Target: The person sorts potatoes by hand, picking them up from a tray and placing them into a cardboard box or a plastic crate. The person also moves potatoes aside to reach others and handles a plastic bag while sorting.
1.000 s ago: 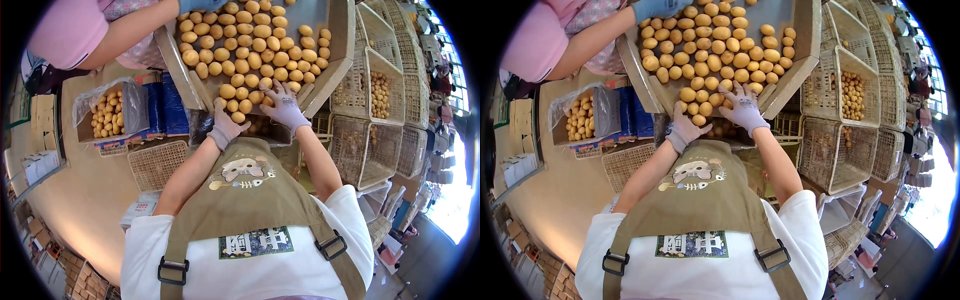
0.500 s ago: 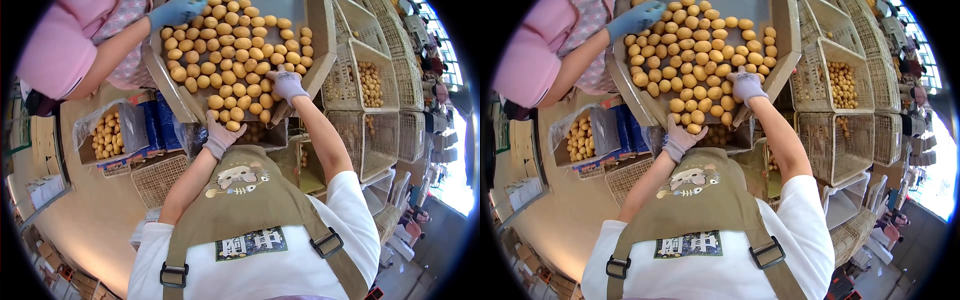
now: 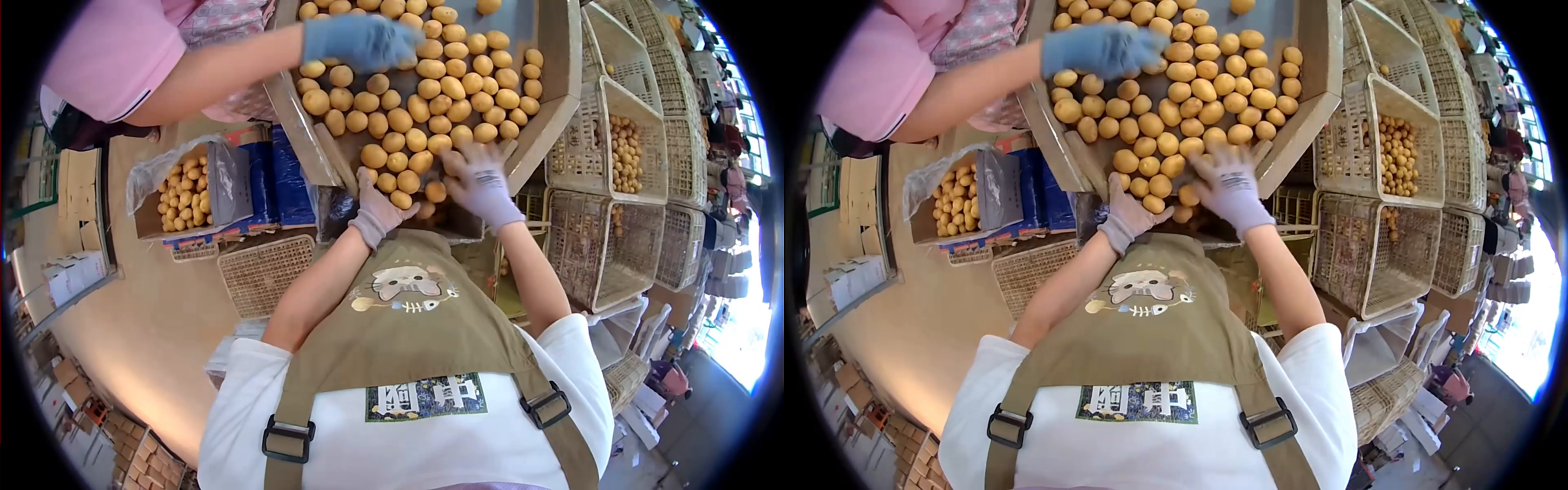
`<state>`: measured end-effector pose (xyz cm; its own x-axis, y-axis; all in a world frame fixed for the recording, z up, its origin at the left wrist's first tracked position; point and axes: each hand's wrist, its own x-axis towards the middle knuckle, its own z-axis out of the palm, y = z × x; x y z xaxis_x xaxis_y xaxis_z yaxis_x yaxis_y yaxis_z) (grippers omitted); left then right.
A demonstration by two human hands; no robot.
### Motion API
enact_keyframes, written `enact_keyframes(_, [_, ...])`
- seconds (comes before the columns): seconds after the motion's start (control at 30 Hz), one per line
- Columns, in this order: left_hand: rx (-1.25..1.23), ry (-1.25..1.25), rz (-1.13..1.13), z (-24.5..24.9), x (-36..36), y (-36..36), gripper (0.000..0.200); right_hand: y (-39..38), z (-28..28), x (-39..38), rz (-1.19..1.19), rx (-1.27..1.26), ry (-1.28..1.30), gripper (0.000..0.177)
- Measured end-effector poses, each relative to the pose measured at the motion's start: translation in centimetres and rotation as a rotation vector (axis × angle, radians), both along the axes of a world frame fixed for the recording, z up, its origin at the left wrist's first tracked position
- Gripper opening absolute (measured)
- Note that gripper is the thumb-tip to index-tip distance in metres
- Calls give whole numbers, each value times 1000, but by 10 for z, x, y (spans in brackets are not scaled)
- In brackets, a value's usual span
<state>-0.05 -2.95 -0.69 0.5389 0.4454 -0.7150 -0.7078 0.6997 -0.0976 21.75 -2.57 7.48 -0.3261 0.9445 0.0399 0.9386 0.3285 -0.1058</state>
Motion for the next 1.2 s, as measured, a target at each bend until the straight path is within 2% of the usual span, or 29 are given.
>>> enact_keyframes(0.03, [-10,3,-6,-1,-2,0,80,-7,-9,-5,-26,-214,-8,44])
enact_keyframes(0.13, [20,110,-207,-16,-9,-1,73,16,2,-9,-322,-370,263,39])
enact_keyframes(0.17, [6,189,-147,-13,-5,-4,66,17,0,-8,-75,234,38,29])
enact_keyframes(0.27, [103,190,-208,-31,-10,-9,66,39,-16,11,-192,-176,249,28])
enact_keyframes(0.3, [112,189,-121,-29,-6,-10,72,55,4,4,-394,-360,288,31])
enact_keyframes(0.33, [46,159,-55,-28,-3,-9,74,58,20,-8,-464,-237,195,49])
enact_keyframes(0.4, [-85,100,85,-26,1,-5,80,43,-32,-16,-404,-185,20,75])
enact_keyframes(0.43, [-87,125,87,-10,1,0,85,38,-22,-21,-370,-365,-46,92])
enact_keyframes(0.53, [-5,77,86,-14,1,-4,84,22,-10,-15,-195,-465,-104,85])
enact_keyframes(0.57, [1,22,86,-25,1,-6,82,21,-13,-15,-186,-462,-79,85])
enact_keyframes(0.83, [-9,40,92,-17,5,-4,80,19,-22,-12,-177,-444,-8,79])
enact_keyframes(0.93, [-16,54,98,-14,4,-4,75,15,-22,-14,-169,-342,7,69])
enact_keyframes(1.03, [-20,54,88,-18,3,-4,63,26,-15,-8,-165,-425,89,58])
enact_keyframes(1.07, [-22,43,76,-22,1,-5,59,29,-24,2,-205,-308,388,50])
enact_keyframes(1.13, [24,52,19,-34,-1,-9,53,36,-7,-4,-272,47,131,48])
enact_keyframes(1.17, [74,72,-26,-40,-1,-12,51,35,-16,3,-248,10,-39,45])
enact_keyframes(1.2, [125,94,-73,-49,-3,-15,49,40,-9,9,-298,-121,124,46])
